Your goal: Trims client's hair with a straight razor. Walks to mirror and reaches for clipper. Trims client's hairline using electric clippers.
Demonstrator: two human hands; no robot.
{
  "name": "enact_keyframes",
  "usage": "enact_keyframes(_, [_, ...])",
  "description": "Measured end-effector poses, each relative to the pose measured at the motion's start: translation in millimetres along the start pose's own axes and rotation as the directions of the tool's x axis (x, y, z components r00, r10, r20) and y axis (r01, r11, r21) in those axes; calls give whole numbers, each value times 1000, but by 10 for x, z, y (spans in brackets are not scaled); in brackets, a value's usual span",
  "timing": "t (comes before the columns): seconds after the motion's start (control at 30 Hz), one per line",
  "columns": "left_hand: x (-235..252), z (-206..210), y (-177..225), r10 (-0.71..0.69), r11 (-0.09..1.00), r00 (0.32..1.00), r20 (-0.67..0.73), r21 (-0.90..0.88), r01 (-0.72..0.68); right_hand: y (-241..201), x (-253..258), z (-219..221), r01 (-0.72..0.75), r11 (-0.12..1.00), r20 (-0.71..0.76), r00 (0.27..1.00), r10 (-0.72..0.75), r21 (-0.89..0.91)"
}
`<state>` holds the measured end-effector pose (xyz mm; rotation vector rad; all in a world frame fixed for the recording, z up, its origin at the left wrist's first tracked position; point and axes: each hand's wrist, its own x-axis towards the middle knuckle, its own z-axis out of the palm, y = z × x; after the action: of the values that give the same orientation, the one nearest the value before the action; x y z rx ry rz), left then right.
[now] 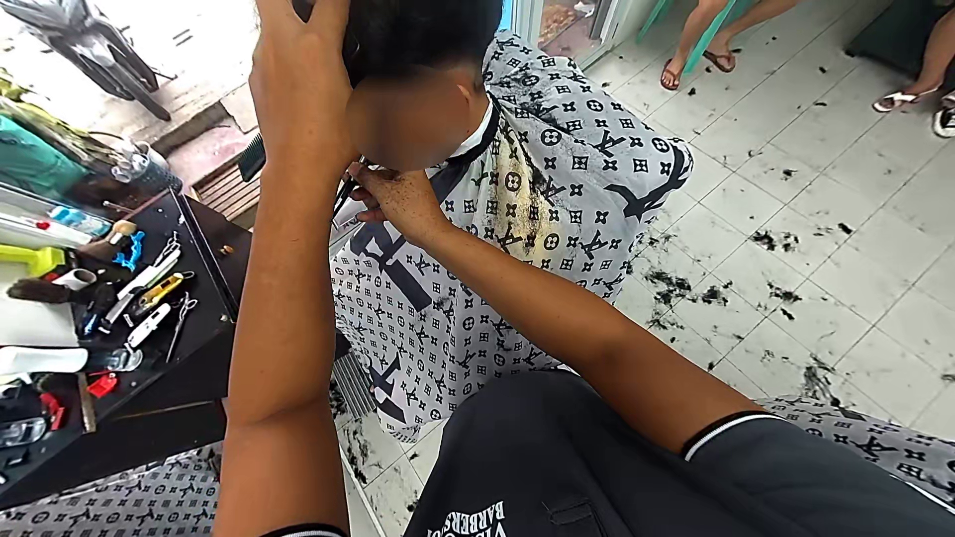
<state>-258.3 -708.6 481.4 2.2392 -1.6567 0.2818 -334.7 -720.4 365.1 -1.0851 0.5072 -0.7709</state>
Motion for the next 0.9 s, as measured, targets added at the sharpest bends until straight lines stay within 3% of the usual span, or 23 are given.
enact_keyframes(0.6, [-1, 9, -19, 15, 1000, 1000, -13, -3, -15, -21, -15, 82, -7, 995, -27, 1000, 10, 95])
enact_keyframes(0.9, [0, -2, 0, 3, 1000, 1000, -9, 1, -3, -12, -14, 77, -25, 1000, 2, 1000, 25, 15])
